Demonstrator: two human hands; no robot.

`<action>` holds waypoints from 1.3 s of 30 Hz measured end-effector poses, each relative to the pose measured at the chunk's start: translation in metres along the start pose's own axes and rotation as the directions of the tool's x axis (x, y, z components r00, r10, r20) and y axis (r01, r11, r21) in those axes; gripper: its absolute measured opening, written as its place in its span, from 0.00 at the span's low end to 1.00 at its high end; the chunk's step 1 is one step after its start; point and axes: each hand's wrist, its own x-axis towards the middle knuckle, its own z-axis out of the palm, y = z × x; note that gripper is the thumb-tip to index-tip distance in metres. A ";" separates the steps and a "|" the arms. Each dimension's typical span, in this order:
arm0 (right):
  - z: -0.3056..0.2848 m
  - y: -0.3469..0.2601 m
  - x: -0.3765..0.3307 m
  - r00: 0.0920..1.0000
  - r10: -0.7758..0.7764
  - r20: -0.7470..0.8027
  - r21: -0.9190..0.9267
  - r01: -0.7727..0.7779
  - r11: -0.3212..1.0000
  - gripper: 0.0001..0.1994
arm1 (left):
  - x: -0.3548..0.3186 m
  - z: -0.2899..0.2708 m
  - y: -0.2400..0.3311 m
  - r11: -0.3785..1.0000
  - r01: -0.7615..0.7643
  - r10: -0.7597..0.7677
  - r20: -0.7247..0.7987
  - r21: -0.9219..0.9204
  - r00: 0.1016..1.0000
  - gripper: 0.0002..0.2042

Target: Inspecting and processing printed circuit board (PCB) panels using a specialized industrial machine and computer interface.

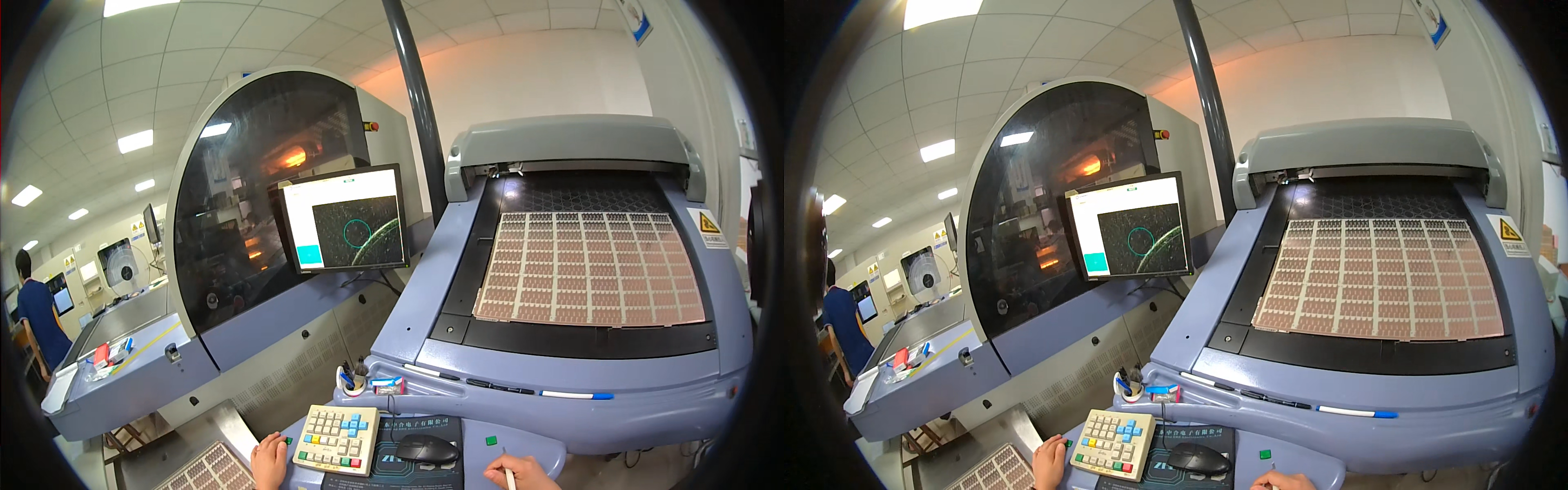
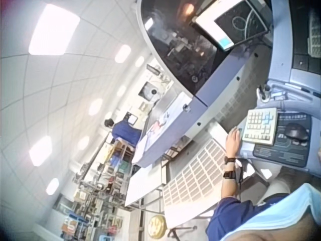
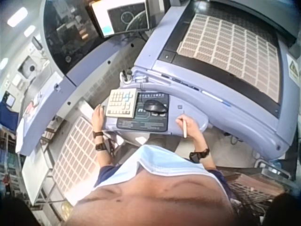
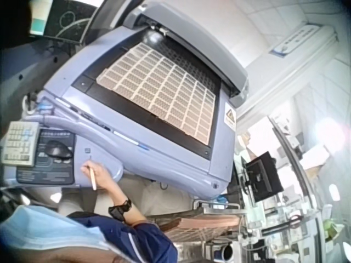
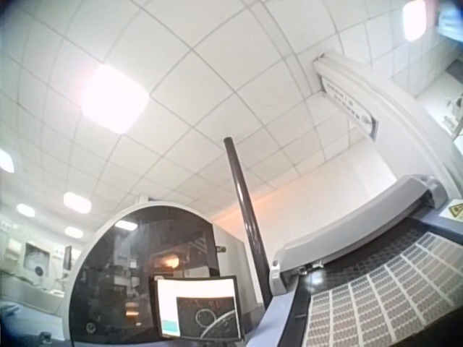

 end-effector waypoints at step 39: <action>-0.004 -0.012 0.000 0.999 -0.034 0.021 -0.023 0.034 0.999 0.06 | 0.000 -0.001 0.005 1.000 -0.002 0.002 -0.009 0.021 1.000 0.20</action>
